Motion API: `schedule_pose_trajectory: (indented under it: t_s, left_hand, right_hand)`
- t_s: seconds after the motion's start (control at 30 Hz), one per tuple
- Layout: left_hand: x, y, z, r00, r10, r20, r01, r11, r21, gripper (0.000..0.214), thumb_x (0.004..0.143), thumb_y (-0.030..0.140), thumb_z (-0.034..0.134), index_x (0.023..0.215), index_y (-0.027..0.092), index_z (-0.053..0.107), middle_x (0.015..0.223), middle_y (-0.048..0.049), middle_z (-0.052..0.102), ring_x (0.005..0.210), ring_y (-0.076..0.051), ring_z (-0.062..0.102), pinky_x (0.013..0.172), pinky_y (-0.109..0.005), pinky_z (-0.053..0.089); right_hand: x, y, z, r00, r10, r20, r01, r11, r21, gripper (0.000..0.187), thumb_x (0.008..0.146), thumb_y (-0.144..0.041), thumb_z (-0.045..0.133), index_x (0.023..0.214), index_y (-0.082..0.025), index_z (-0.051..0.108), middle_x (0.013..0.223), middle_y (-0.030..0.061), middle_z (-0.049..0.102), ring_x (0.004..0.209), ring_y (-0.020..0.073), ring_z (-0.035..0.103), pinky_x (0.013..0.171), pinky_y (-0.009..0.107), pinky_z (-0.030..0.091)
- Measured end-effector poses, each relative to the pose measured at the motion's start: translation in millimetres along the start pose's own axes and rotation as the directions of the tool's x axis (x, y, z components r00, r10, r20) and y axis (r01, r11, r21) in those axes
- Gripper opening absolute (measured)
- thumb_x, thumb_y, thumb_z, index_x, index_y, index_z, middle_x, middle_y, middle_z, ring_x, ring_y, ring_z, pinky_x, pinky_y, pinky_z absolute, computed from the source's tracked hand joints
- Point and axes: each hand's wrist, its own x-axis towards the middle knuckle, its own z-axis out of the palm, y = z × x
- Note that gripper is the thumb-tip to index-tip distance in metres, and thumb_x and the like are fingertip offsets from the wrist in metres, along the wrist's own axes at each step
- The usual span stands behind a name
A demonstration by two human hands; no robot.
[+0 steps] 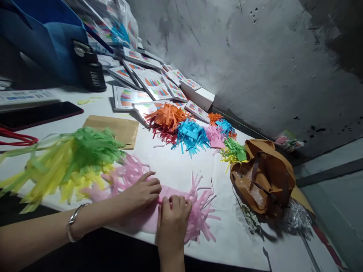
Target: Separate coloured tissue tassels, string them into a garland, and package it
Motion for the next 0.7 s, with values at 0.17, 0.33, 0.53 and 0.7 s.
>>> schedule_pose_trajectory:
  t_s: [0.17,0.33,0.53,0.7]
  left_hand:
    - [-2.5,-1.2,-1.9,0.998,-0.062,0.014,0.063,0.989,-0.135,0.007,0.083,0.017,0.071,0.08,0.02,0.065,0.088,-0.0023,0.067,0.088,-0.023,0.056,0.1,-0.049,0.031]
    - [-3.8,3.0,-5.5,0.988,-0.116,0.1,0.124,0.989,-0.077,0.008,0.084,0.014,0.071,0.079,0.018,0.065,0.09,-0.005,0.066,0.088,-0.023,0.056,0.092,-0.044,0.036]
    - [4.8,13.3,-11.2,0.96,-0.236,0.154,0.245,0.968,-0.045,0.009,0.089,0.01,0.066,0.082,0.015,0.069,0.095,-0.0087,0.067,0.09,-0.025,0.059,0.088,-0.045,0.039]
    - [19.5,20.4,-16.7,0.925,-0.305,0.226,0.323,0.945,-0.045,0.008,0.083,0.012,0.064,0.084,0.012,0.071,0.093,-0.0128,0.067,0.093,-0.032,0.06,0.086,-0.053,0.041]
  right_hand:
    - [1.6,1.6,8.4,0.997,-0.068,0.027,0.067,0.997,0.048,0.016,0.096,-0.011,0.05,0.089,-0.021,0.06,0.08,0.0001,0.06,0.075,0.018,0.051,0.085,0.039,0.035]
    - [-3.8,10.0,2.3,0.998,-0.039,0.051,0.037,0.998,0.048,0.015,0.093,-0.007,0.055,0.09,-0.021,0.059,0.087,0.0008,0.061,0.082,0.0194,0.053,0.09,0.041,0.035]
    - [-14.8,22.6,-3.3,0.997,0.051,0.059,-0.052,0.999,0.015,0.017,0.095,-0.01,0.05,0.096,-0.024,0.06,0.1,0.0027,0.063,0.094,0.0222,0.057,0.103,0.048,0.03]
    - [-12.7,11.9,0.8,0.981,0.192,0.003,-0.192,0.981,-0.036,0.02,0.093,-0.008,0.046,0.086,-0.022,0.059,0.098,0.0056,0.064,0.096,0.0249,0.058,0.105,0.053,0.028]
